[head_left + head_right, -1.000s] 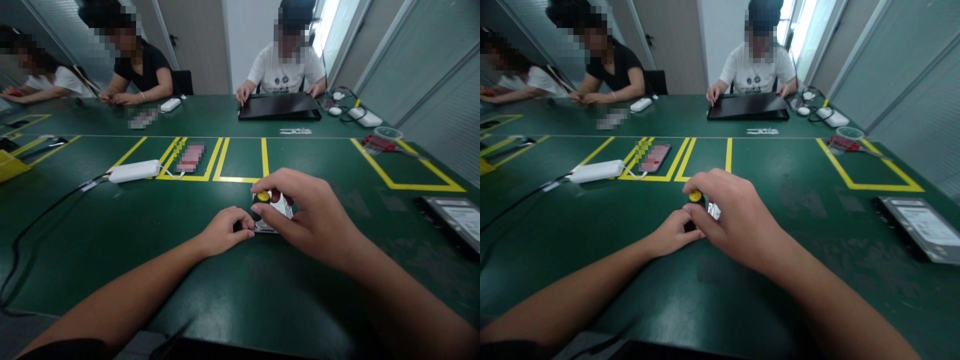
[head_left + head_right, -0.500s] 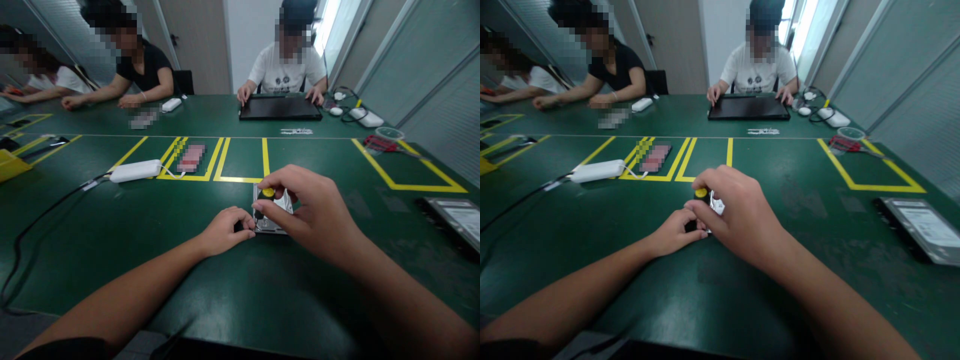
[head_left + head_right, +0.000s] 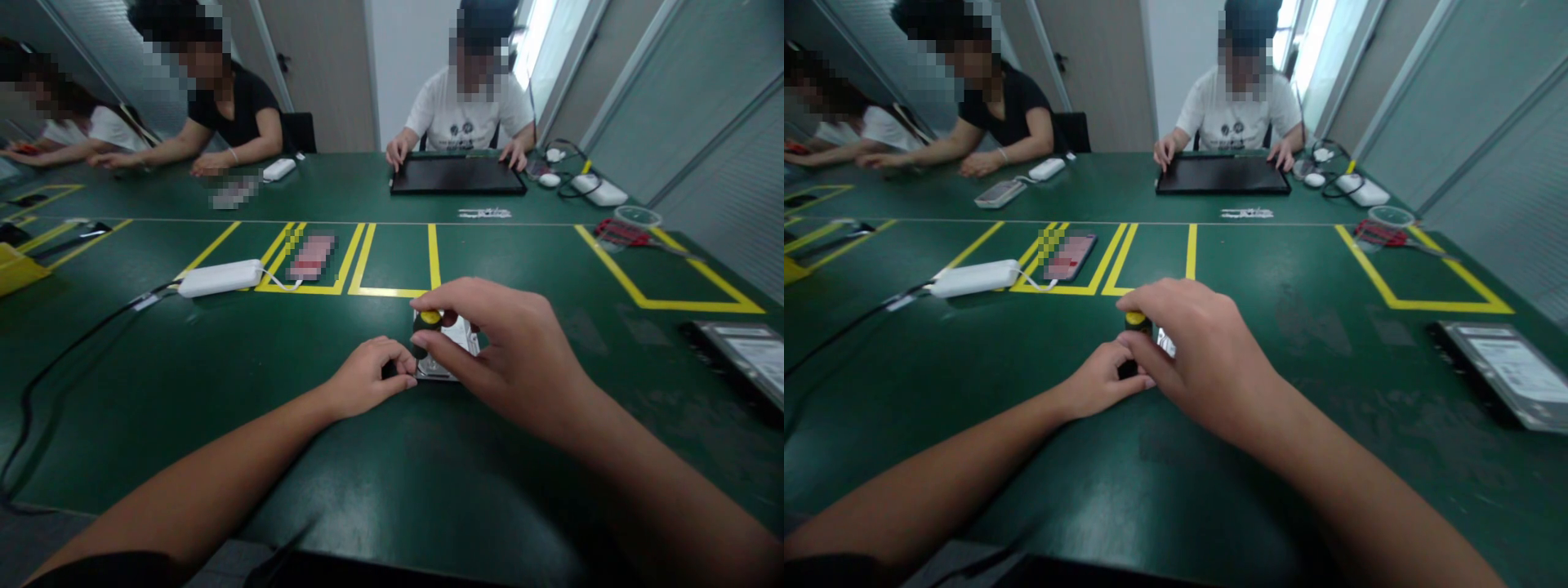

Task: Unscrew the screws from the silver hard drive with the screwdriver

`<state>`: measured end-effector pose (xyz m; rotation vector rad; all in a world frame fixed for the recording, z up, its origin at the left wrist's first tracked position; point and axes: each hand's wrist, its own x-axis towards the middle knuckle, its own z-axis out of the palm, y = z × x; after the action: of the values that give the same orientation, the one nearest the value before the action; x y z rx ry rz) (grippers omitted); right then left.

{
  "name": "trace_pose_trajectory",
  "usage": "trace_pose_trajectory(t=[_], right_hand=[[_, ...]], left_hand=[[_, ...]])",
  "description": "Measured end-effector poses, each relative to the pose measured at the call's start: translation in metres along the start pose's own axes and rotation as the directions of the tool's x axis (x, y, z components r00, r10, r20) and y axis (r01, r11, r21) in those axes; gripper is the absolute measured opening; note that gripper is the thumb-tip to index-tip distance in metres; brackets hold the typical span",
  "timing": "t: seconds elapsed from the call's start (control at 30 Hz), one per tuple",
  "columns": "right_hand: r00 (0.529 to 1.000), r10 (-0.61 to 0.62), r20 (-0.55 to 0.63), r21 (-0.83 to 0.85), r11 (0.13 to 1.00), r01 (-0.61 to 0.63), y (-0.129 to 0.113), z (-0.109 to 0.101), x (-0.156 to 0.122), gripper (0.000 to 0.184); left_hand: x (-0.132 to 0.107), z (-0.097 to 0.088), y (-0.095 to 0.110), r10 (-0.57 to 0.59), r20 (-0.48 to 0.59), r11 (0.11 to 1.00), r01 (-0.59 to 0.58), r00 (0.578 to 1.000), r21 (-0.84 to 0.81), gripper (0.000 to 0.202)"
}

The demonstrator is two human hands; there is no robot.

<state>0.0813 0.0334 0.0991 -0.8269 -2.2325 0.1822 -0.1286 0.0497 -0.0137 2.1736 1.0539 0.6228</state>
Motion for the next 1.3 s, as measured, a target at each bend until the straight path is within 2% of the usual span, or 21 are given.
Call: trace_pose_trajectory(t=[0.27,0.63,1.1,1.3], right_hand=[[0.997,0.04,0.071,0.029,0.999,-0.042,-0.0003,-0.0007,-0.0003,0.023],[0.996,0.016,0.085,0.074,0.997,-0.022,0.0016,-0.0012,0.0001,0.024],[0.998,0.01,0.068,0.062,0.998,-0.014,-0.0002,0.0007,-0.0002,0.02],[0.994,0.064,0.09,0.093,0.993,-0.073,0.0003,0.0032,-0.0017,0.032]], left_hand=[[-0.0001,0.0004,0.0001,-0.019,0.025,0.999,0.02,1.0,-0.04,0.013],[0.0006,0.0002,0.0011,0.012,0.006,1.0,-0.012,1.0,-0.015,0.01],[0.0,0.0012,0.0005,-0.018,0.015,0.999,0.019,1.0,-0.039,0.011],[-0.0007,0.0018,-0.0009,-0.016,-0.003,0.998,0.016,1.0,-0.052,0.01]])
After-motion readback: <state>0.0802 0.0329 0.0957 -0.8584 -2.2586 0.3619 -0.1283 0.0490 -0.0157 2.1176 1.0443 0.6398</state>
